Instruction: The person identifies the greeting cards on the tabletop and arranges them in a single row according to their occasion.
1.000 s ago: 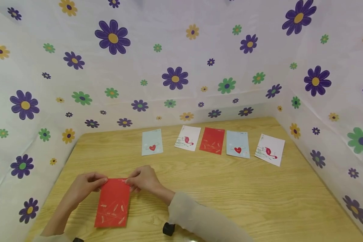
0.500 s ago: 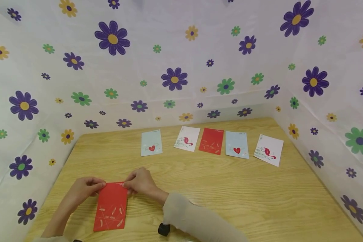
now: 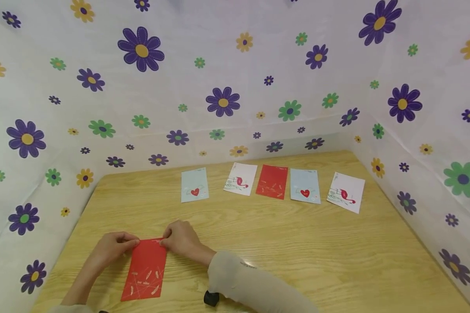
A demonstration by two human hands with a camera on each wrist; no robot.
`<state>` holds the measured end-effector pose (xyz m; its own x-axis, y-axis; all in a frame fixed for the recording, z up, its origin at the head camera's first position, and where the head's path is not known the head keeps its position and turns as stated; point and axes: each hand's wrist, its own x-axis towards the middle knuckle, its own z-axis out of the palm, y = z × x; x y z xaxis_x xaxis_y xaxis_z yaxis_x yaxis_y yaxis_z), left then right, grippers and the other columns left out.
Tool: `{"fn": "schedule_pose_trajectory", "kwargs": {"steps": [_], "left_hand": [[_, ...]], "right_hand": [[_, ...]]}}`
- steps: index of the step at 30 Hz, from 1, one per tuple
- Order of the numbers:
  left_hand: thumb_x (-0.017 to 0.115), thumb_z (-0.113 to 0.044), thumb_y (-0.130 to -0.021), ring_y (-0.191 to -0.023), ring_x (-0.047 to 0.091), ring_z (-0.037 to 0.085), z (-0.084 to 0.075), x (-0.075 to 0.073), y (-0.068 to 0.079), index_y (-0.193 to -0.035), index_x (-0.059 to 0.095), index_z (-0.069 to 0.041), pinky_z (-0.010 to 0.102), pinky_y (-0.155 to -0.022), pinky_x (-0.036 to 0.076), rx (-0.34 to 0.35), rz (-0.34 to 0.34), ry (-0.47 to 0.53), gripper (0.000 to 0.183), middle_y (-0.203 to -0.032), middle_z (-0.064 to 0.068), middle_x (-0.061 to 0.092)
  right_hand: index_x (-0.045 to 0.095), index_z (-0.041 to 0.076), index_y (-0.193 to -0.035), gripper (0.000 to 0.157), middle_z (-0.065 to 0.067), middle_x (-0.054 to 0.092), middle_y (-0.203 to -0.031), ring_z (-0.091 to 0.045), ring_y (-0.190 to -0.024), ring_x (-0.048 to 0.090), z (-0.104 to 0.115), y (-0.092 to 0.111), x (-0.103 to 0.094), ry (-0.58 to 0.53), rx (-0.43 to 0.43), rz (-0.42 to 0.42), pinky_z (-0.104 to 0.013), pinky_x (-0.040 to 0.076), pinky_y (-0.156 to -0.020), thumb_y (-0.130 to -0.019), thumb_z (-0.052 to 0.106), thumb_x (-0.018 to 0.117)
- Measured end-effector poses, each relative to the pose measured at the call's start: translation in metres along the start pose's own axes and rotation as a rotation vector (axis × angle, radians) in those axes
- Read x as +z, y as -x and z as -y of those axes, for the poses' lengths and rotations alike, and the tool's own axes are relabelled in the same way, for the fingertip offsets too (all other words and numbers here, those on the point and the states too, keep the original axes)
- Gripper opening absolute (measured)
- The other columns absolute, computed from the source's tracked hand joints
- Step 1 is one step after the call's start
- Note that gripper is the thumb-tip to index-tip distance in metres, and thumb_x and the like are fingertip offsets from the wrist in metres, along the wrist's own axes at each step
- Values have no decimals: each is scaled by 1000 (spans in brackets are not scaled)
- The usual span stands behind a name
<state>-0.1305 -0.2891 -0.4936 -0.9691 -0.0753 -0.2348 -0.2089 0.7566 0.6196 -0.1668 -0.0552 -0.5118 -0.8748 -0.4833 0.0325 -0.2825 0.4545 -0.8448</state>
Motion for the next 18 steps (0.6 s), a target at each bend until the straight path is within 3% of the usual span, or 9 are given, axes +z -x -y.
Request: {"fn": "schedule_pose_trajectory", "kwargs": {"steps": [3, 9, 18], "left_hand": [[74, -23, -95, -87, 63, 20, 1, 2, -1, -102, 78, -4, 36, -74, 50, 0, -3, -10, 20, -94, 6, 74], [75, -21, -94, -104, 67, 34, 5, 7, -3, -97, 79, -6, 54, -90, 52, 40, -35, -43, 16, -100, 10, 75], [75, -22, -94, -105, 67, 36, 6, 12, -6, -97, 78, -6, 56, -91, 51, 17, -44, -58, 16, -100, 11, 75]], "right_hand": [[78, 6, -84, 6, 6, 68, -75, -1, -66, 52, 0, -1, 1, 60, -14, 0, -17, 45, -56, -84, 9, 83], [77, 6, -86, 7, 4, 69, -77, -1, -66, 53, 2, -3, 2, 112, 5, -8, -17, 46, -58, -86, 9, 84], [76, 3, -88, 7, 1, 68, -81, -4, -70, 52, 3, -2, 2, 153, -6, 3, -17, 46, -59, -88, 8, 81]]}}
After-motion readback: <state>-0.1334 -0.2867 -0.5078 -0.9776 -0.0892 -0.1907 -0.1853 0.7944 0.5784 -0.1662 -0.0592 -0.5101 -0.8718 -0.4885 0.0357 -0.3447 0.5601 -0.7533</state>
